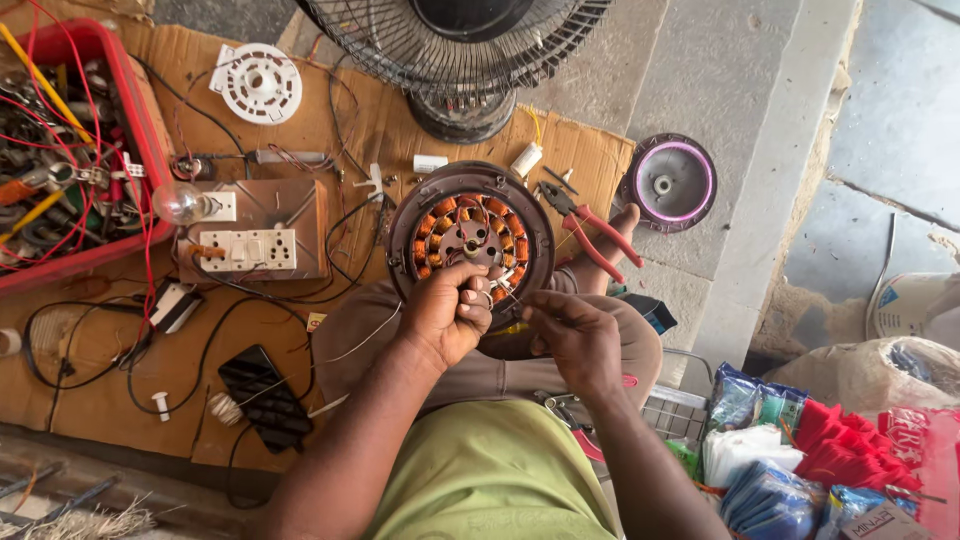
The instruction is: The person is repairing an electrical motor stator. They are sitting on the floor, using a soldering iron to connect wires to the copper windings of the stator. They also use pliers to cut and manipulate the wires.
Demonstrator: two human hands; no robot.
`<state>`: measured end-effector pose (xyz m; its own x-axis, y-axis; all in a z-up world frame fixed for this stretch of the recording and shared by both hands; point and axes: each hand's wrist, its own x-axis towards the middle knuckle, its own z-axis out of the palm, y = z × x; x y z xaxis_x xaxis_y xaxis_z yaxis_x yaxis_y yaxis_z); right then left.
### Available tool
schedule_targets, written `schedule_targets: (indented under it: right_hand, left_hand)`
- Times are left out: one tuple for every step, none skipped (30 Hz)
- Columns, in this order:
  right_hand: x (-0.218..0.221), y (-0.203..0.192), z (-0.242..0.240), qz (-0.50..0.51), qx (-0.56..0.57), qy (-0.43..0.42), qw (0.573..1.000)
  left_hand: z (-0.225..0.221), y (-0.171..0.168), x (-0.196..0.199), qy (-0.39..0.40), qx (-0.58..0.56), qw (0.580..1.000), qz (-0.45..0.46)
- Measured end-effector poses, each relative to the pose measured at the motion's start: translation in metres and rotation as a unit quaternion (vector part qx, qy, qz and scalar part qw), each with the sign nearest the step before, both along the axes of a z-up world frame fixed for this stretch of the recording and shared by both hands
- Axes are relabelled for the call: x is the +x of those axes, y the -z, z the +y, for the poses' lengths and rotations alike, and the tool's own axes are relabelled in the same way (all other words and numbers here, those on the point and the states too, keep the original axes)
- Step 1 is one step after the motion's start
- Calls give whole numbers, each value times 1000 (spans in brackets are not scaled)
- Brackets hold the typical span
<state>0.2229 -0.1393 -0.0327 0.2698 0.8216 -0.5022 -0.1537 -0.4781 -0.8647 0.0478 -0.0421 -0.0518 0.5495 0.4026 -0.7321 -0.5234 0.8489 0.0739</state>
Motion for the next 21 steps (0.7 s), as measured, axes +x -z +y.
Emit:
schedule_targets:
  right_hand:
    - [3, -3, 1, -20, -19, -39, 999]
    - [5, -5, 3, -39, -37, -78, 995]
    - [7, -8, 5, -57, -65, -113, 990]
    - [9, -11, 6, -75, -93, -149, 982]
    - [10, -13, 7, -93, -120, -185, 971]
    - [11, -15, 7, -71, -112, -186, 974]
    - [14, -17, 8, -50, -104, -186, 976]
    - [16, -19, 8, -28, -95, -185, 978]
    - [18, -20, 7, -16, -95, -193, 976]
    - [20, -22, 6, -4, -95, -201, 975]
    - [22, -23, 6, 8, -94, -209, 973]
    - [24, -24, 6, -1, -102, -206, 973]
    - [26, -26, 6, -10, -110, -204, 973]
    - [27, -27, 6, -19, -118, -203, 972]
    - [27, -28, 6, -15, -111, -188, 976]
    - [28, -29, 5, -11, -105, -174, 979]
    - [28, -29, 5, -8, -96, -158, 983]
    - [30, -30, 5, -36, -80, -164, 983]
    - [33, -32, 4, -64, -63, -170, 981]
    - [34, -32, 3, -92, -46, -175, 979]
    - [32, -31, 4, -44, -37, -137, 989]
  left_hand:
    - [1, -1, 0, 1, -5, 1000, -6]
    - [2, -1, 0, 1, -10, 1000, -13]
    - [2, -2, -2, 0, -15, 1000, -18]
    - [2, -2, -2, -2, -23, 1000, -19]
    - [2, -2, -2, -4, -31, 999, -20]
    - [2, -2, -2, -7, -39, 999, -21]
    - [3, -2, -2, -5, -37, 999, -25]
    - [4, -2, -2, -4, -36, 999, -29]
    - [3, -2, -2, -1, -36, 999, -33]
    - [3, -2, -2, -2, -38, 999, -33]
    - [3, -2, -2, -3, -39, 999, -34]
    - [3, -3, -2, -4, -40, 999, -34]
    - [4, -3, -2, -3, -41, 999, -35]
    - [4, -3, -2, -2, -42, 998, -35]
    - [4, -3, -2, 0, -44, 998, -36]
    - [2, -3, -3, -2, -46, 998, -38]
    - [3, -3, -3, -3, -47, 998, -40]
    - [3, -4, -3, -4, -47, 998, -43]
    - [4, -4, -3, -2, -50, 998, -44]
    - [4, -5, -3, -1, -52, 998, -45]
    - [5, -6, -3, 1, -55, 997, -47]
